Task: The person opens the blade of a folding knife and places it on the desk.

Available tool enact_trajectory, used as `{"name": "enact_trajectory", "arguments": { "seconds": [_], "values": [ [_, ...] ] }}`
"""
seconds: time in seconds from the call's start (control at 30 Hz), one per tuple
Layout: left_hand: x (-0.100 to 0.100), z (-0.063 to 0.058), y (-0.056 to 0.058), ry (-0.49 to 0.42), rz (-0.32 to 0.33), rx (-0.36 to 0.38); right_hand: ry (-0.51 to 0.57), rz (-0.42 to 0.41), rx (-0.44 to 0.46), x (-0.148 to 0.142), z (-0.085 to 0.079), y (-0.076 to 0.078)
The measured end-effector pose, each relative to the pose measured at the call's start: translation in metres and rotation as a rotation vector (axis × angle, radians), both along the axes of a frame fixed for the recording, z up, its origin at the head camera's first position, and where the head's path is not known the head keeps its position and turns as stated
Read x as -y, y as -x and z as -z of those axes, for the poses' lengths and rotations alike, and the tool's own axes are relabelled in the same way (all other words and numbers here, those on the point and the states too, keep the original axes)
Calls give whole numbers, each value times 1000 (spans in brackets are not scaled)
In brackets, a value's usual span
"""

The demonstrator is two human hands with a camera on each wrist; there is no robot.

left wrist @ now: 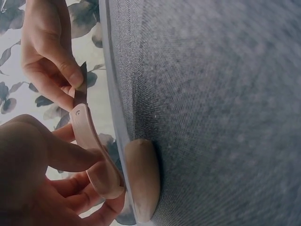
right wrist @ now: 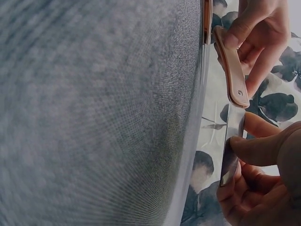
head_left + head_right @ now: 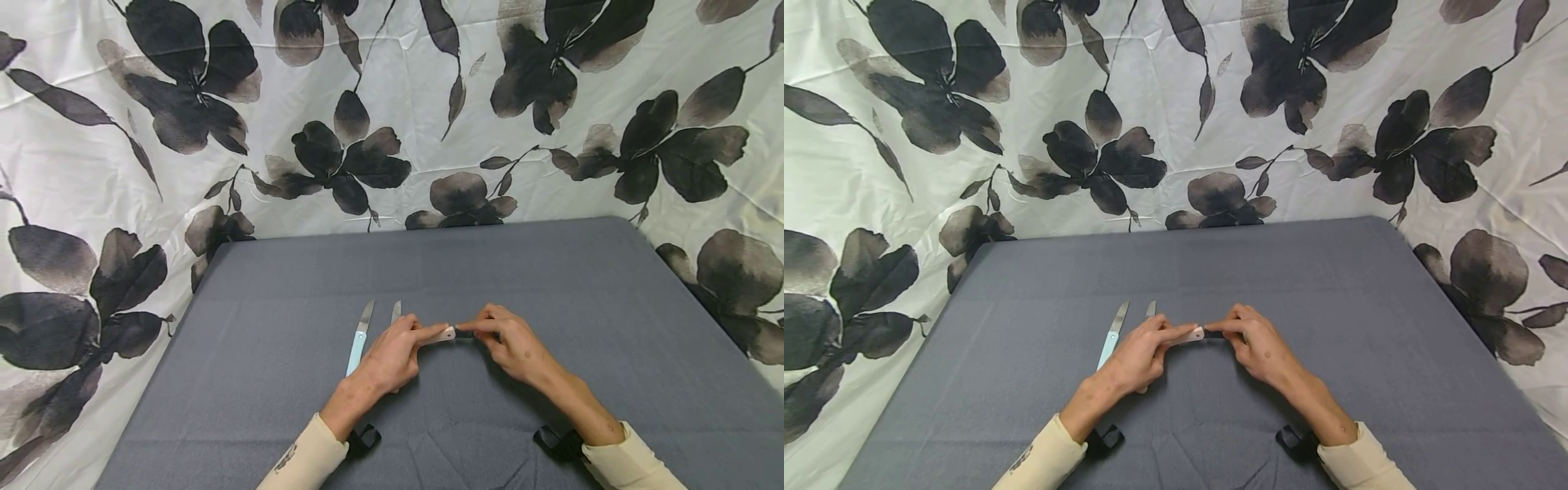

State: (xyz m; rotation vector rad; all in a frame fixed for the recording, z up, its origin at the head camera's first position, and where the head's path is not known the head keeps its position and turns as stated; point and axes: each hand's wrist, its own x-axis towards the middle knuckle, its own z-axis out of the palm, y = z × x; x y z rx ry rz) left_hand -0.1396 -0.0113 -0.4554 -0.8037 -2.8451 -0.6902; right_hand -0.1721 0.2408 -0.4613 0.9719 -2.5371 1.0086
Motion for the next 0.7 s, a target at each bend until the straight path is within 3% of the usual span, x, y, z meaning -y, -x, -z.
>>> {"name": "enact_trajectory", "arguments": {
  "seconds": [0.7],
  "values": [
    [-4, -1, 1, 117, -12, -74, -79, 17, 10, 0, -2, -1]
  ]
}}
